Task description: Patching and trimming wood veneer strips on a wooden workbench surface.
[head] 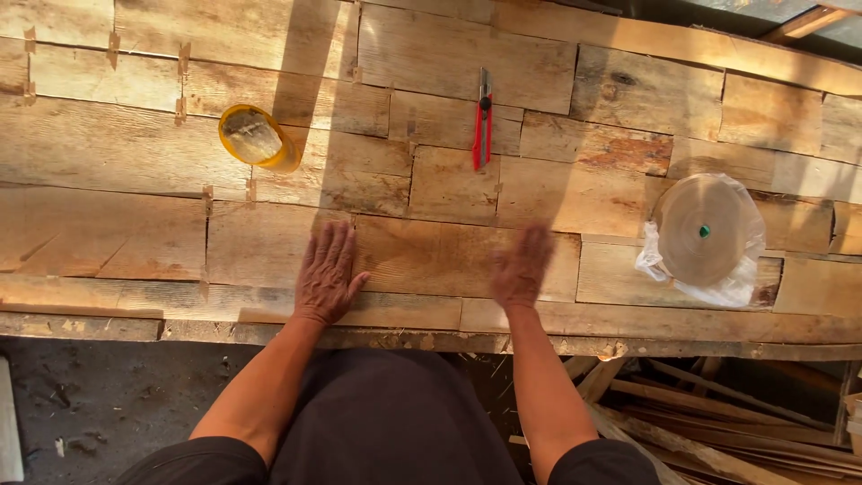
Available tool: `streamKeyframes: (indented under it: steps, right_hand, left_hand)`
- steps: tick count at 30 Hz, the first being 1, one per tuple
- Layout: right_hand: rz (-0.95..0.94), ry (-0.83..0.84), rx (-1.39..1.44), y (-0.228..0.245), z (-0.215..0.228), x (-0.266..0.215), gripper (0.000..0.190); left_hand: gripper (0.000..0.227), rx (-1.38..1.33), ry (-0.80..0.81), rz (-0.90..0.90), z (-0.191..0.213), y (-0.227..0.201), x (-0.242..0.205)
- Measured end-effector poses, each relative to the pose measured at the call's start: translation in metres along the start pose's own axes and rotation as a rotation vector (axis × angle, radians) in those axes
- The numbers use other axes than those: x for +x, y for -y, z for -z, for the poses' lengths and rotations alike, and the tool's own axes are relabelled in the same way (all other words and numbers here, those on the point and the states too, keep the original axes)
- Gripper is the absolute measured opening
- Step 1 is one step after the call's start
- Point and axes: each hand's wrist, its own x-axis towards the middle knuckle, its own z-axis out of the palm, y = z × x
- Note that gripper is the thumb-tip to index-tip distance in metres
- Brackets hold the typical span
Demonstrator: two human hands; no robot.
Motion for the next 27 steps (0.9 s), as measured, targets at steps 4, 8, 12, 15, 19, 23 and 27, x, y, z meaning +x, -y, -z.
streamKeyframes:
  steps: [4,8,12,15,19,23,27]
  right_hand:
    - [-0.249,-0.097,-0.075,-0.019,-0.011,-0.006,0.084]
    - [-0.121,-0.023,-0.005,0.033,-0.006,-0.022,0.084]
    - [0.222,0.103,0.214,0.114,0.036,-0.040,0.084]
    - [0.218,0.133,0.182,0.130,0.031,-0.056,0.082]
    - [0.184,0.155,0.099,0.135,0.030,-0.057,0.081]
    - [0.145,0.157,0.093,0.142,0.029,-0.054,0.078]
    - [0.123,0.190,0.078,0.145,0.031,-0.055,0.076]
  left_hand:
    - [0.091,0.079,-0.031,0.187,-0.013,0.032,-0.009]
    - [0.100,0.167,-0.062,0.514,-0.008,0.040,-0.010]
    - [0.101,0.124,-0.129,0.281,-0.018,0.039,0.001]
    - [0.103,0.037,-0.007,-0.023,-0.007,0.021,0.048]
    - [0.100,-0.044,-0.070,-0.015,-0.001,0.019,0.121]
    - [0.106,0.102,0.062,0.028,0.009,0.017,0.180]
    - [0.100,0.172,0.238,-0.383,0.005,0.016,0.184]
